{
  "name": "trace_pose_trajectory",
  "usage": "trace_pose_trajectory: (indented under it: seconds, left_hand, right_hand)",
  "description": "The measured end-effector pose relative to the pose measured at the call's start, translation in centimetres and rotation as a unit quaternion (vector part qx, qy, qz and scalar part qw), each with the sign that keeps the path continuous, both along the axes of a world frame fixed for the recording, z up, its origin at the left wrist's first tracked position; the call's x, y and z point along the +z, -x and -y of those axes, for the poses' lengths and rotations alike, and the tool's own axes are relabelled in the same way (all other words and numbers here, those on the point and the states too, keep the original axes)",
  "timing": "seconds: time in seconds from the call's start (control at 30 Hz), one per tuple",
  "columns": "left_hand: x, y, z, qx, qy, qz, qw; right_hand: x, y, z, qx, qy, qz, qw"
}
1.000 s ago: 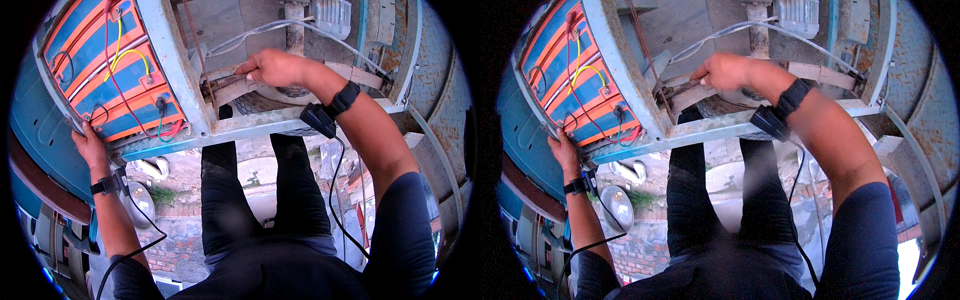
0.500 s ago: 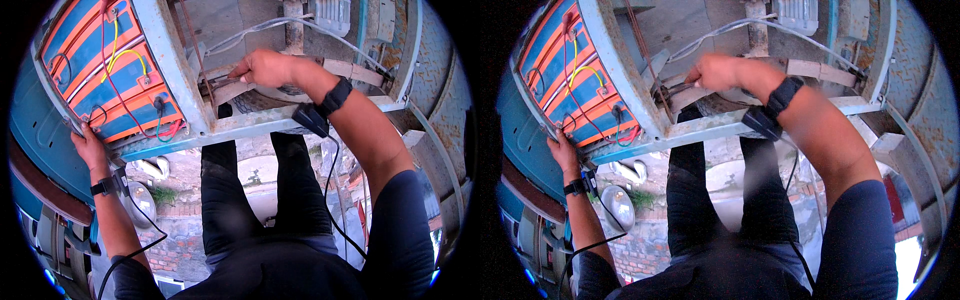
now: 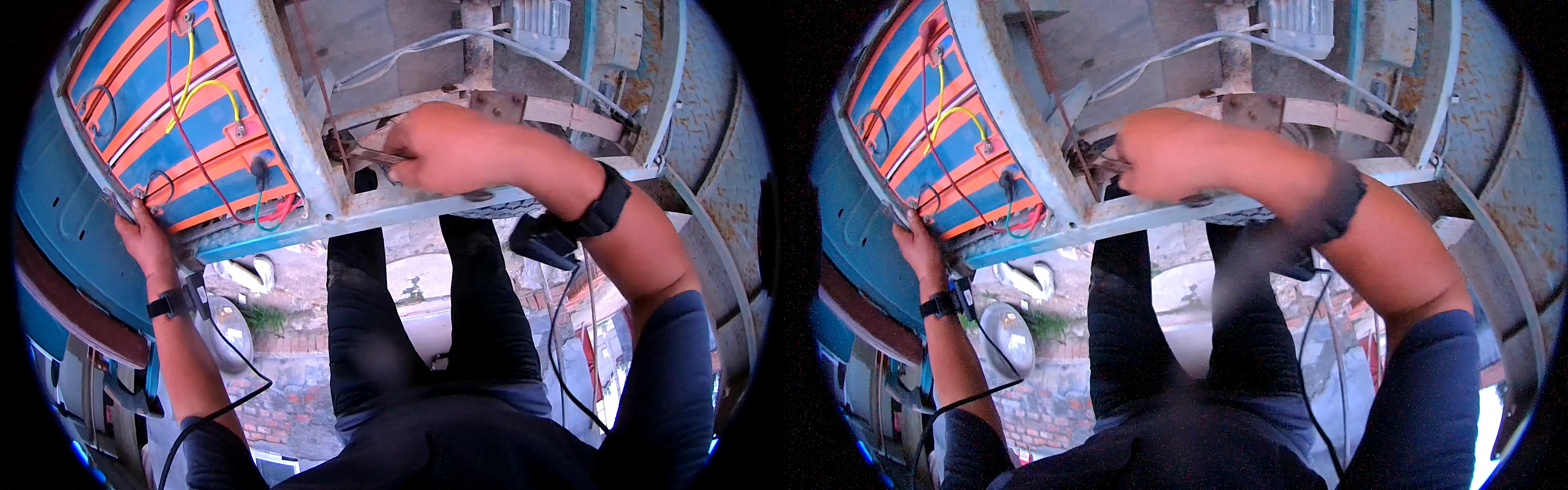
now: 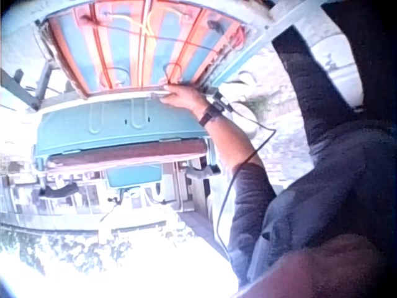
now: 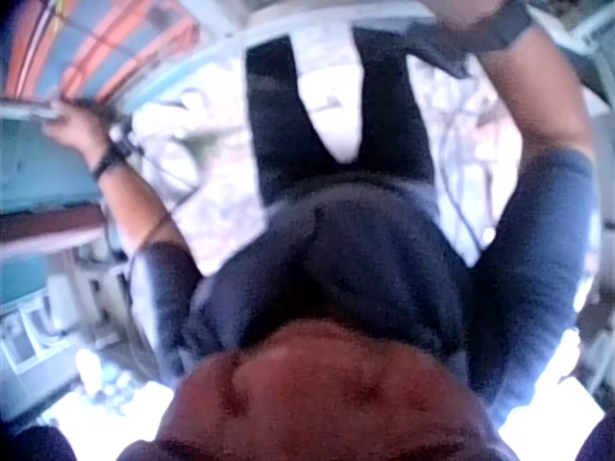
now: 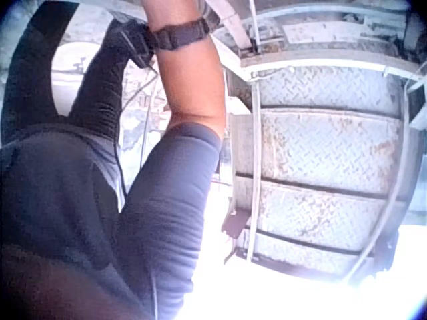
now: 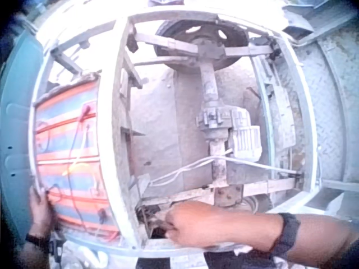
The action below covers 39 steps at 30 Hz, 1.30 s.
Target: The person works on the underside of a teal three-wheeled vehicle, using a wrench to tighten bolts on the frame and battery compartment. They wipe the area with a cloth and continue adjusting components with the wrench before walking away.
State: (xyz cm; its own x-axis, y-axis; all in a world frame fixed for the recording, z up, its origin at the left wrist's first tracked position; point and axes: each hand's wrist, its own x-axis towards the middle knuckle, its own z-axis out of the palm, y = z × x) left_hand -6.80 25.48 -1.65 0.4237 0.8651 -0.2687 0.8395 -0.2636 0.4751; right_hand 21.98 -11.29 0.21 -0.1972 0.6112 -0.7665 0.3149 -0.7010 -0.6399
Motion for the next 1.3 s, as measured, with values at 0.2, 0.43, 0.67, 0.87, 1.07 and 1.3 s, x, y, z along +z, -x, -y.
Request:
trace_pose_trajectory:
  seconds: [0.2, 0.43, 0.67, 0.87, 1.07, 1.3]
  left_hand:
    - [0.2, -0.6, 0.5, -0.004, -0.003, 0.011, 1.000]
    - [0.0, -0.5, 0.1, -0.006, -0.004, -0.003, 1.000]
    - [0.1, -0.7, 0.4, -0.005, -0.007, 0.005, 1.000]
    - [-0.2, -0.2, 0.0, -0.009, -0.006, 0.014, 1.000]
    - [0.0, -0.4, 0.2, -0.008, -0.011, 0.005, 1.000]
    - [0.0, -0.6, 0.4, -0.008, -0.008, 0.013, 1.000]
  right_hand:
    - [-2.7, -0.1, 4.1, -0.115, 0.002, 0.050, 0.992]
    - [-7.1, 0.6, 3.9, -0.119, -0.037, 0.030, 0.992]
    - [-8.8, 0.3, 3.3, -0.130, -0.022, -0.013, 0.991]
    - [-9.4, -0.1, 3.0, -0.125, -0.025, -0.029, 0.991]
    - [-9.6, 0.0, 2.1, -0.099, -0.047, -0.017, 0.994]
    - [-9.5, 0.4, 1.8, -0.094, -0.061, -0.021, 0.993]
